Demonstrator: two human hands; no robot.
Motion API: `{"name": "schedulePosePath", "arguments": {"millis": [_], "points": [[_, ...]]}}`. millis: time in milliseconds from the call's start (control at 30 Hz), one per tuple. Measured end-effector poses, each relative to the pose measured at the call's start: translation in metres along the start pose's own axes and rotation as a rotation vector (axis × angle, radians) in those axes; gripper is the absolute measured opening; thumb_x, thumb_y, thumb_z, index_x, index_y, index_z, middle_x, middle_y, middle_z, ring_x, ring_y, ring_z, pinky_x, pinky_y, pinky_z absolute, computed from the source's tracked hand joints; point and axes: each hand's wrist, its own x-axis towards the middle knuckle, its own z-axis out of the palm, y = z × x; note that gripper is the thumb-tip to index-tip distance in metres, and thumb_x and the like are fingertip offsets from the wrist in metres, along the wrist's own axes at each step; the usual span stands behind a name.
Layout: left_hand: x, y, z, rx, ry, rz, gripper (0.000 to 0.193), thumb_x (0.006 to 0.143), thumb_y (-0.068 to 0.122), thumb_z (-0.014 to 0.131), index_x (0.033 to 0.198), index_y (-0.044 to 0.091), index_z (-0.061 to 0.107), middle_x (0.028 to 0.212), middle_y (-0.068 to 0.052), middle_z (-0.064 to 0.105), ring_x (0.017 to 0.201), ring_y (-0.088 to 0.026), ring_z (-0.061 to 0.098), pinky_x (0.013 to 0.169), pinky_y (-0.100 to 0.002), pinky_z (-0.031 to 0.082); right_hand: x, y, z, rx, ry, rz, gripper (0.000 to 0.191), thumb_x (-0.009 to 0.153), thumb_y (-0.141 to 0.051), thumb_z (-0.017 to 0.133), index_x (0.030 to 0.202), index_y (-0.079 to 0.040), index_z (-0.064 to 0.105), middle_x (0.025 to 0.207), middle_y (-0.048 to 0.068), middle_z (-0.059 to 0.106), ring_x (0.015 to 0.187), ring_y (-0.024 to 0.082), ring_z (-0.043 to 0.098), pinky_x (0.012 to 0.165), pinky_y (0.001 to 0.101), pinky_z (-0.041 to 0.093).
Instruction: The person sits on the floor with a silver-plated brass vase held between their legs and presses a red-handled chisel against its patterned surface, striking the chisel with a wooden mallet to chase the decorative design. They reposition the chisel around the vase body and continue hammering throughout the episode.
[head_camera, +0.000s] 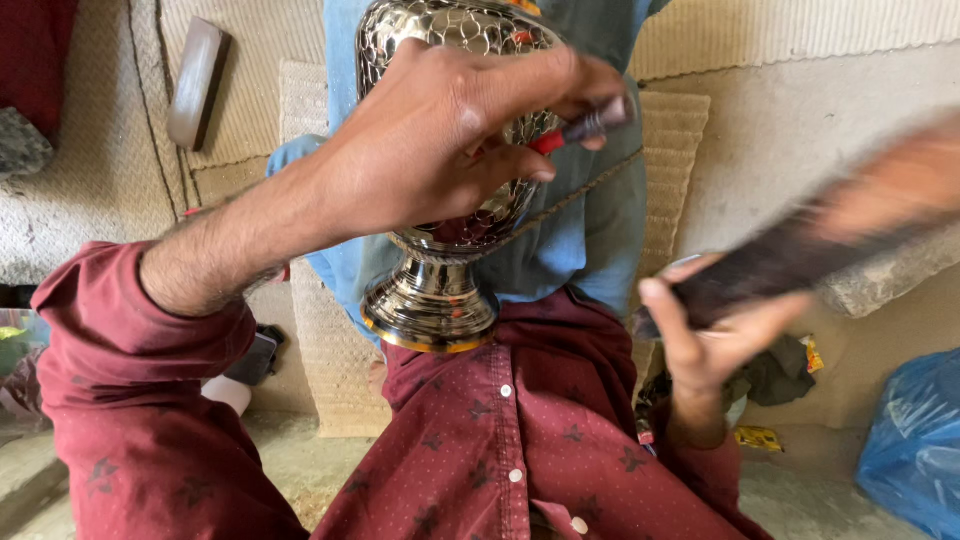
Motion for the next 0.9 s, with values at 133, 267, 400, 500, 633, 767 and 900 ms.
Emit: {"name": "schedulePosePath", "arguments": {"millis": [133,267,400,500,633,767,900], "points": [[0.0,0.0,0.0,0.029,-0.001,0.017,0.052,0.092,0.005,0.082,0.135,0.009,0.053,0.12,-0.008,0.073,0.109,-0.033,0.072,0.084,-0.043,0.056,0.019,-0.015,-0.004,0.196,0.099,-0.036,0.101,0.102,0.011,0.069,0.162,-0.039,0.004,0.095,0.014,0.06,0.07,0.025,0.063,0.068,0.0396,0.058],[0.002,-0.001,-0.001,-0.009,-0.071,0.01,0.052,0.092,0.003,0.079,0.138,0.012,0.057,0.123,-0.008,0.074,0.108,-0.03,0.073,0.083,-0.042,0.058,0.051,-0.039,-0.001,-0.29,-0.1,-0.213,0.102,0.1,0.013,0.069,0.163,-0.04,0.009,0.106,0.019,0.06,0.078,0.029,0.063,0.074,0.0405,0.056],[0.009,-0.006,-0.003,-0.002,-0.199,0.016,0.057,0.089,0.013,0.083,0.142,0.014,0.061,0.115,-0.006,0.076,0.103,-0.029,0.073,0.073,-0.043,0.056,0.053,-0.038,0.005,-0.297,-0.144,-0.063,0.092,0.095,0.012,0.073,0.165,-0.02,0.021,0.105,0.019,0.058,0.085,0.03,0.06,0.077,0.0408,0.058],[0.018,-0.01,-0.004,-0.019,-0.253,0.136,0.057,0.089,0.01,0.081,0.143,0.012,0.062,0.131,-0.008,0.074,0.11,-0.029,0.073,0.077,-0.043,0.056,0.035,-0.022,0.003,-0.542,-0.128,-0.186,0.084,0.084,0.01,0.078,0.153,-0.009,0.034,0.101,0.021,0.06,0.082,0.033,0.06,0.075,0.0458,0.055],[0.027,-0.014,-0.002,-0.072,-0.391,0.174,0.059,0.084,0.013,0.08,0.141,0.014,0.064,0.124,-0.008,0.074,0.104,-0.027,0.073,0.076,-0.046,0.055,0.003,0.005,0.004,0.057,-0.016,0.054,0.08,0.102,0.002,0.081,0.16,-0.012,0.027,0.11,0.013,0.064,0.09,0.022,0.061,0.082,0.0369,0.059],[0.038,-0.017,0.003,-0.217,-0.493,0.27,0.056,0.086,0.012,0.074,0.141,0.015,0.062,0.127,-0.006,0.073,0.103,-0.021,0.074,0.08,-0.041,0.057,-0.013,0.022,0.006,-0.694,0.03,-0.314,0.075,0.081,0.003,0.08,0.144,0.003,0.038,0.105,0.023,0.062,0.088,0.036,0.063,0.08,0.0476,0.054],[0.047,-0.017,0.006,-0.137,-0.672,0.262,0.057,0.085,0.014,0.073,0.141,0.018,0.064,0.118,-0.002,0.078,0.089,-0.023,0.074,0.071,-0.046,0.051,-0.022,0.029,0.015,-0.627,0.05,-0.268,0.065,0.08,0.004,0.077,0.136,0.006,0.042,0.106,0.025,0.061,0.092,0.036,0.065,0.081,0.0468,0.055]]}}
